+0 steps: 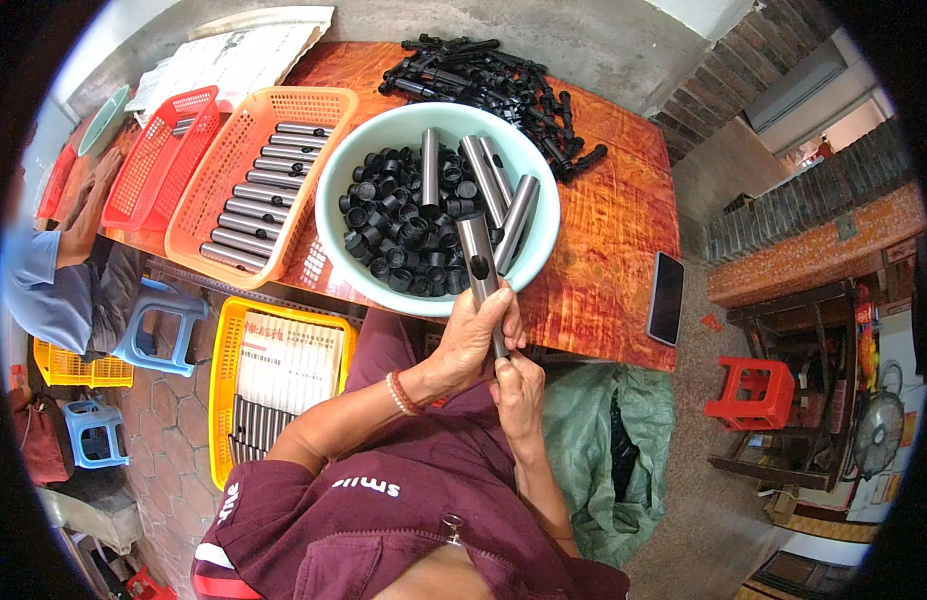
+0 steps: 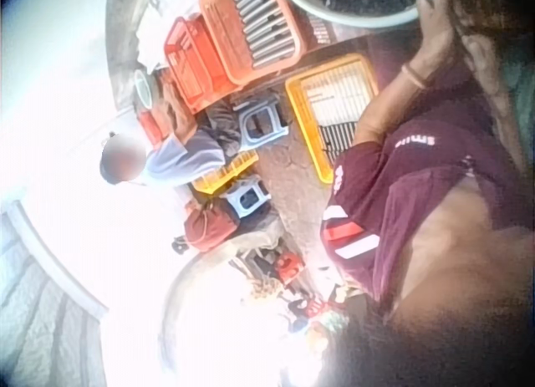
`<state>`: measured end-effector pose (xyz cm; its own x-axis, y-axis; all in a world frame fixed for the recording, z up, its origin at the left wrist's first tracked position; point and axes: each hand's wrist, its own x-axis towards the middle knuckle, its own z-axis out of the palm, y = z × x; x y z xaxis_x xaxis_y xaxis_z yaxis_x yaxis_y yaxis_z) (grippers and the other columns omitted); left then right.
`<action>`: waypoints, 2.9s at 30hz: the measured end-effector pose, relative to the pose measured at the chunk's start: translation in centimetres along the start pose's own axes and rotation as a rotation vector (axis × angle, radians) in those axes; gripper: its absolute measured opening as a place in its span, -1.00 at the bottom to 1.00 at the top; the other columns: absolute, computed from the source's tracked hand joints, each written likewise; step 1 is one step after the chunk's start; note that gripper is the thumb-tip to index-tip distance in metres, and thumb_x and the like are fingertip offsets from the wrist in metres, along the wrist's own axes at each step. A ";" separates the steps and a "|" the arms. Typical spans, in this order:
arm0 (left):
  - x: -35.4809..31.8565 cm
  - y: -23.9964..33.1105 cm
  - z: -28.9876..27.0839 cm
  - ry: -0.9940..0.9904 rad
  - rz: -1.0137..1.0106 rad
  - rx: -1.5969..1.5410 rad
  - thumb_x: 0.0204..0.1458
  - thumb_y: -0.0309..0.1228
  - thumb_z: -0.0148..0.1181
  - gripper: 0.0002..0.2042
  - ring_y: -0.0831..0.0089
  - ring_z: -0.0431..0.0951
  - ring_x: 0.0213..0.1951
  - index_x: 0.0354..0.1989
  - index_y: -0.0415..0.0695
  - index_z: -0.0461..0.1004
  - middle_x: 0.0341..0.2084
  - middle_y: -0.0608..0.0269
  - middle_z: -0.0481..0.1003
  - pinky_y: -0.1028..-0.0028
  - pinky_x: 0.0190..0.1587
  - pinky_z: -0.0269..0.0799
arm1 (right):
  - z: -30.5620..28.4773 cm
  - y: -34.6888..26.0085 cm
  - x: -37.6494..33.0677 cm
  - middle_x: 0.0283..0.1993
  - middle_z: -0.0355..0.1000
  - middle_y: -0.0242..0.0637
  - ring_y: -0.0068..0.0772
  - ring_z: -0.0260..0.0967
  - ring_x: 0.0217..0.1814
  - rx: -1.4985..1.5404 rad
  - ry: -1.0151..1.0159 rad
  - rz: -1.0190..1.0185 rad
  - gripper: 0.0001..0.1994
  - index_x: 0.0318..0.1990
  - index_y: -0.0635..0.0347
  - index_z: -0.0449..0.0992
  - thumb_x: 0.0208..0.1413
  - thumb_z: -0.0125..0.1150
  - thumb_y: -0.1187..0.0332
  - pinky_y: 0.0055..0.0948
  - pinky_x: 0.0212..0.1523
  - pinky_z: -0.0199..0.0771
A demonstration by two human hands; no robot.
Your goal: The person repeatedly picks up a black plastic cap and a metal rod, then presses the cap onto the rod. They place the assembled unit on the table and repeat the process with additional parts from a bowl and a basket.
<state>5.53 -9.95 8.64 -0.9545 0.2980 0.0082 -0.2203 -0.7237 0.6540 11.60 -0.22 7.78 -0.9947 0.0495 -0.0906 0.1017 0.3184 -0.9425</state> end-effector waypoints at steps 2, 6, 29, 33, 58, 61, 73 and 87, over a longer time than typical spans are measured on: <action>0.1 0.3 0.2 -0.010 -0.024 0.051 0.11 -0.12 -0.01 -0.69 0.56 0.28 -0.60 -0.48 -0.08 0.18 -0.66 0.37 0.22 0.49 -0.41 0.36 | -0.1 -0.1 0.1 -0.69 0.16 0.00 -0.07 0.15 -0.67 -0.023 -0.003 -0.005 -0.73 -0.53 0.37 0.29 0.02 -0.12 0.29 -0.19 -0.56 0.14; 0.9 0.7 -0.5 -0.025 -0.083 0.014 0.07 -0.04 0.01 -0.64 0.53 0.32 -0.45 -0.45 -0.08 0.18 -0.55 0.34 0.23 0.46 -0.30 0.39 | -0.4 -1.4 0.5 -0.67 0.24 0.03 0.06 0.28 -0.59 -0.195 0.051 -0.135 -0.73 -0.40 0.35 0.33 0.04 -0.09 0.24 -0.13 -0.52 0.22; 2.2 3.9 0.1 0.194 -0.075 -0.252 0.12 -0.19 0.01 -0.65 0.72 0.03 -0.74 -0.69 0.07 0.12 -0.82 0.57 0.01 0.69 -0.66 0.06 | -1.2 -3.8 -0.4 -0.61 0.35 -0.07 0.01 0.35 -0.58 -0.701 0.064 -0.308 -0.77 -0.39 0.24 0.26 0.01 0.17 0.31 -0.17 -0.59 0.28; 2.1 3.7 0.4 0.259 -0.062 -0.292 0.12 -0.24 -0.01 -0.65 0.74 0.02 -0.75 -0.70 0.08 0.12 -0.83 0.59 -0.01 0.70 -0.66 0.06 | -1.3 -4.2 -0.5 -0.61 0.36 -0.08 0.01 0.37 -0.57 -0.764 0.064 -0.303 -0.77 -0.40 0.23 0.25 0.00 0.16 0.32 -0.16 -0.59 0.31; 3.7 6.9 -0.7 0.040 0.036 -0.668 0.09 -0.36 -0.06 -0.67 0.72 -0.02 -0.79 -0.73 0.06 0.10 -0.86 0.58 -0.01 0.68 -0.71 0.00 | -3.5 -4.8 1.0 0.01 0.19 -0.14 -0.31 0.15 0.05 0.204 0.444 -0.524 -0.17 0.09 0.37 0.15 0.05 -0.45 -0.33 -0.27 0.15 0.04; 3.4 6.0 0.0 0.052 -0.003 -0.618 0.07 -0.35 -0.03 -0.65 0.70 -0.01 -0.79 -0.74 0.07 0.06 -0.86 0.56 -0.01 0.65 -0.72 -0.01 | -2.3 -5.0 2.0 -0.03 0.21 -0.10 -0.24 0.15 0.04 0.101 0.360 -0.563 -0.20 0.07 0.39 0.17 0.08 -0.47 -0.29 -0.23 0.15 0.02; 1.5 3.1 2.7 0.029 -0.099 -0.472 0.08 -0.34 -0.04 -0.67 0.68 0.01 -0.79 -0.72 0.04 0.09 -0.87 0.54 0.02 0.63 -0.71 0.00 | -1.5 -4.5 2.9 -0.05 0.22 -0.06 -0.13 0.11 0.12 0.122 0.308 -0.575 -0.18 0.06 0.38 0.20 0.06 -0.50 -0.31 -0.19 0.20 -0.06; 1.0 1.5 2.6 0.078 -0.170 -0.497 0.12 -0.33 -0.11 -0.67 0.71 0.02 -0.79 -0.72 0.03 0.12 -0.86 0.55 0.04 0.65 -0.71 0.01 | -1.4 -4.5 3.5 -0.03 0.19 -0.21 -0.38 0.12 0.07 0.240 0.272 -0.512 -0.23 0.07 0.33 0.18 0.09 -0.47 -0.29 -0.31 0.15 -0.01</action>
<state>4.76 -9.09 11.61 -0.9049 0.4034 -0.1359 -0.4240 -0.8825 0.2034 7.70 -0.19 12.09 -0.8730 0.1959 0.4468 -0.4247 0.1452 -0.8936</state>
